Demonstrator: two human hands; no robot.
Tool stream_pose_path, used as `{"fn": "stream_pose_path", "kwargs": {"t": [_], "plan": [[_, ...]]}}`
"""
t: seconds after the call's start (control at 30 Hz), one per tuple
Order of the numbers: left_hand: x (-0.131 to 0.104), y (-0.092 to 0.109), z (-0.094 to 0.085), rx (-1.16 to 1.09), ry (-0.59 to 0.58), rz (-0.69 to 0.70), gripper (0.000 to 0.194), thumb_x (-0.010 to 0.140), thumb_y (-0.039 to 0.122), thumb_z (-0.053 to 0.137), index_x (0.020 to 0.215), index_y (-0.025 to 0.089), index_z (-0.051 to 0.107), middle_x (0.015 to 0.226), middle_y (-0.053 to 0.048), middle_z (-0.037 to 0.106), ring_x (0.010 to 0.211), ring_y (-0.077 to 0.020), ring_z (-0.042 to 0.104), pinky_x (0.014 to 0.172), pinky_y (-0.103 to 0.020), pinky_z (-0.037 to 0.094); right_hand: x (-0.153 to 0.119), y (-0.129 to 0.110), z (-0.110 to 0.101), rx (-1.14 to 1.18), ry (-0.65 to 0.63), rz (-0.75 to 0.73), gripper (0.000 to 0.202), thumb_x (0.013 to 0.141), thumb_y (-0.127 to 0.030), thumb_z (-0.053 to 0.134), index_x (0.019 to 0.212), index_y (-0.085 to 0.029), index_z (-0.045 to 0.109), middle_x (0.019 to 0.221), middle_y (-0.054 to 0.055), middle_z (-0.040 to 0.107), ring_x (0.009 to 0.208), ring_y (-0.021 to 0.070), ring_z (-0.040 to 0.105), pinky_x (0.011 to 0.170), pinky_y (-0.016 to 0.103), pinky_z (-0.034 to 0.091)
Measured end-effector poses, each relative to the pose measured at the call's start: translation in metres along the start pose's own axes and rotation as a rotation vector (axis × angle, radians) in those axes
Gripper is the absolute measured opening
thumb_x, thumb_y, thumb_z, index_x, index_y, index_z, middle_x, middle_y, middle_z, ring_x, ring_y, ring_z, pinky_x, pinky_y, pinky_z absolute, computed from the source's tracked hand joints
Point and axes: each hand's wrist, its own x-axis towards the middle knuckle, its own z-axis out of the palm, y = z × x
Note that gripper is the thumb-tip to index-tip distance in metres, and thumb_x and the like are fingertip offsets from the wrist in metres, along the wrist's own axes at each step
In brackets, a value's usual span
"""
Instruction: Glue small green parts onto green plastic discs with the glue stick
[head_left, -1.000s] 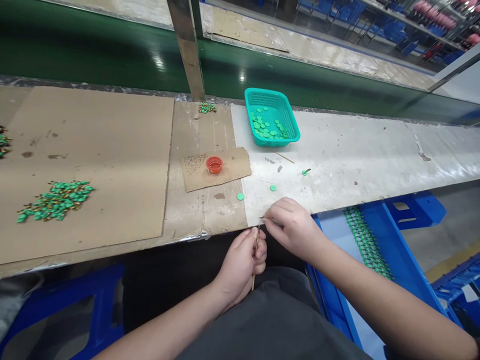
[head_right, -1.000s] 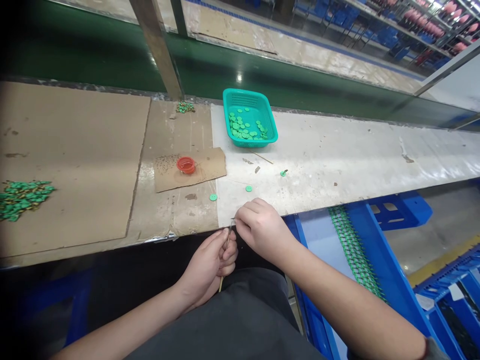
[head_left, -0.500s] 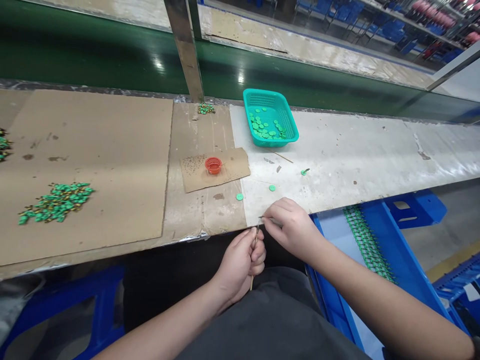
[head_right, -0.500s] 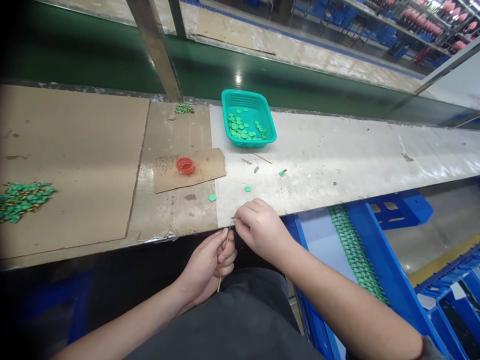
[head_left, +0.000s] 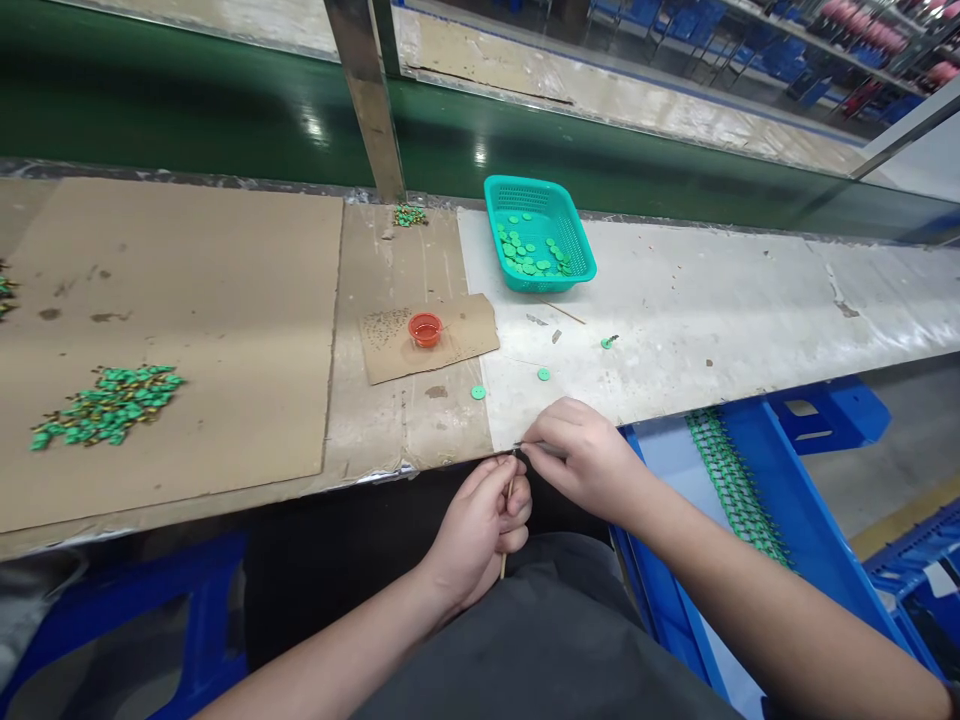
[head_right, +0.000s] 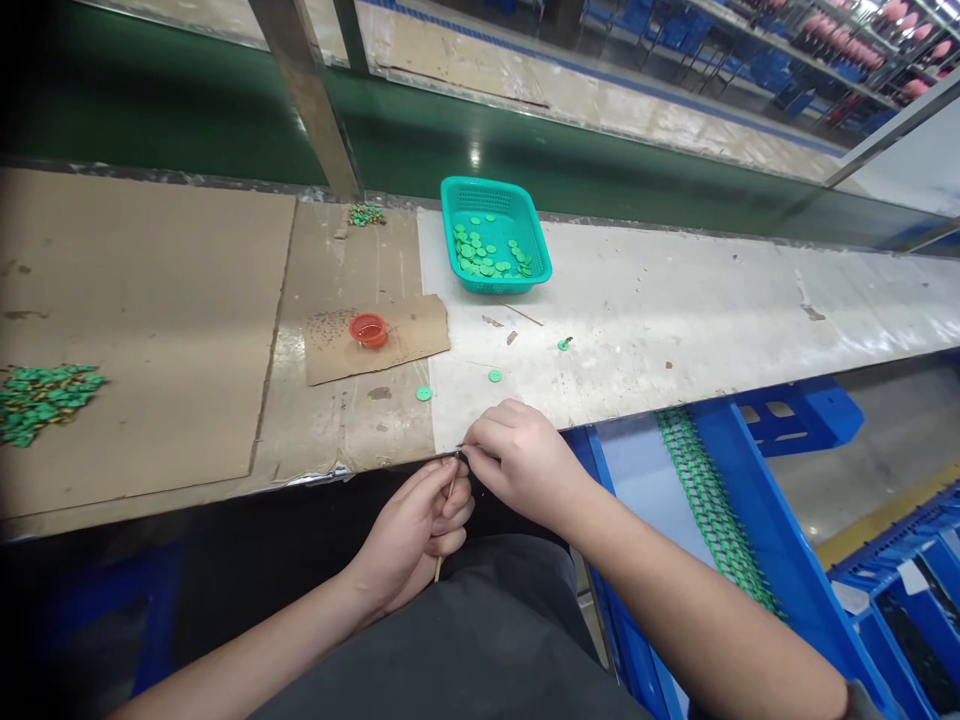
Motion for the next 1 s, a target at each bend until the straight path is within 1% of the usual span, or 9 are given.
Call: {"fn": "stream_pose_path", "kwargs": {"t": [0.1,0.23,0.4,0.57,0.67,0.77,0.83,1.0], "plan": [[-0.0002,0.0003,0.0017,0.007,0.009,0.002,0.070,0.076,0.069,0.107,0.095,0.024,0.057,0.069,0.010,0.047,0.058,-0.0058,0.026,0.050,-0.020,0.013,0.0015,-0.0015,0.0021,-0.024,-0.021,-0.017,0.027,0.113,-0.012,0.067,0.089,-0.025,0.068,0.087,0.005,0.075,0.086,0.0250,0.067,0.083,0.039,0.055],[-0.0002,0.0001,0.0030,0.016,0.022,0.004,0.069,0.078,0.070,0.105,0.100,0.024,0.060,0.068,0.011,0.045,0.058,-0.0062,0.026,0.051,-0.020,0.013,0.0024,-0.0014,0.0037,-0.044,0.006,-0.001,0.031,0.114,-0.011,0.063,0.087,-0.025,0.065,0.084,0.005,0.073,0.085,0.0249,0.063,0.082,0.039,0.053],[-0.0003,-0.0012,0.0021,0.022,0.029,0.004,0.071,0.075,0.071,0.106,0.096,0.024,0.058,0.069,0.010,0.047,0.058,-0.0063,0.027,0.051,-0.020,0.014,0.0018,-0.0023,0.0040,-0.034,0.008,-0.007,0.027,0.111,-0.010,0.068,0.089,-0.026,0.065,0.084,0.003,0.074,0.085,0.0242,0.066,0.082,0.037,0.054],[-0.0010,-0.0004,0.0023,0.031,0.033,0.002,0.070,0.077,0.073,0.104,0.101,0.024,0.060,0.068,0.011,0.046,0.058,-0.0064,0.025,0.051,-0.020,0.015,0.0022,-0.0024,0.0054,-0.037,0.035,0.018,0.028,0.110,-0.008,0.067,0.089,-0.026,0.064,0.082,0.003,0.072,0.084,0.0245,0.065,0.081,0.037,0.053],[-0.0007,0.0006,0.0032,0.036,0.035,0.000,0.073,0.074,0.074,0.106,0.099,0.024,0.058,0.068,0.011,0.046,0.058,-0.0063,0.026,0.050,-0.020,0.015,0.0028,-0.0029,0.0050,-0.023,0.017,0.007,0.027,0.109,-0.009,0.070,0.089,-0.026,0.064,0.083,0.003,0.074,0.084,0.0241,0.066,0.080,0.037,0.053],[-0.0003,0.0008,0.0040,0.039,0.040,0.002,0.074,0.072,0.075,0.106,0.099,0.024,0.058,0.068,0.011,0.046,0.058,-0.0064,0.027,0.050,-0.020,0.014,0.0038,-0.0032,0.0043,-0.026,0.014,0.017,0.028,0.110,-0.010,0.067,0.087,-0.026,0.063,0.083,0.004,0.074,0.084,0.0253,0.065,0.081,0.038,0.052],[-0.0006,0.0006,0.0043,0.042,0.041,0.002,0.074,0.073,0.075,0.105,0.100,0.024,0.059,0.068,0.011,0.046,0.058,-0.0063,0.026,0.050,-0.020,0.014,0.0044,-0.0029,0.0038,-0.021,0.012,0.031,0.028,0.110,-0.009,0.067,0.088,-0.026,0.064,0.083,0.004,0.074,0.085,0.0255,0.065,0.081,0.038,0.052],[-0.0012,0.0000,0.0033,0.045,0.032,0.007,0.071,0.076,0.073,0.104,0.100,0.024,0.058,0.069,0.011,0.046,0.058,-0.0066,0.026,0.051,-0.021,0.014,0.0051,-0.0002,0.0050,0.010,-0.030,0.047,0.024,0.107,-0.010,0.074,0.090,-0.026,0.067,0.085,0.003,0.077,0.085,0.0245,0.068,0.082,0.037,0.052]]}}
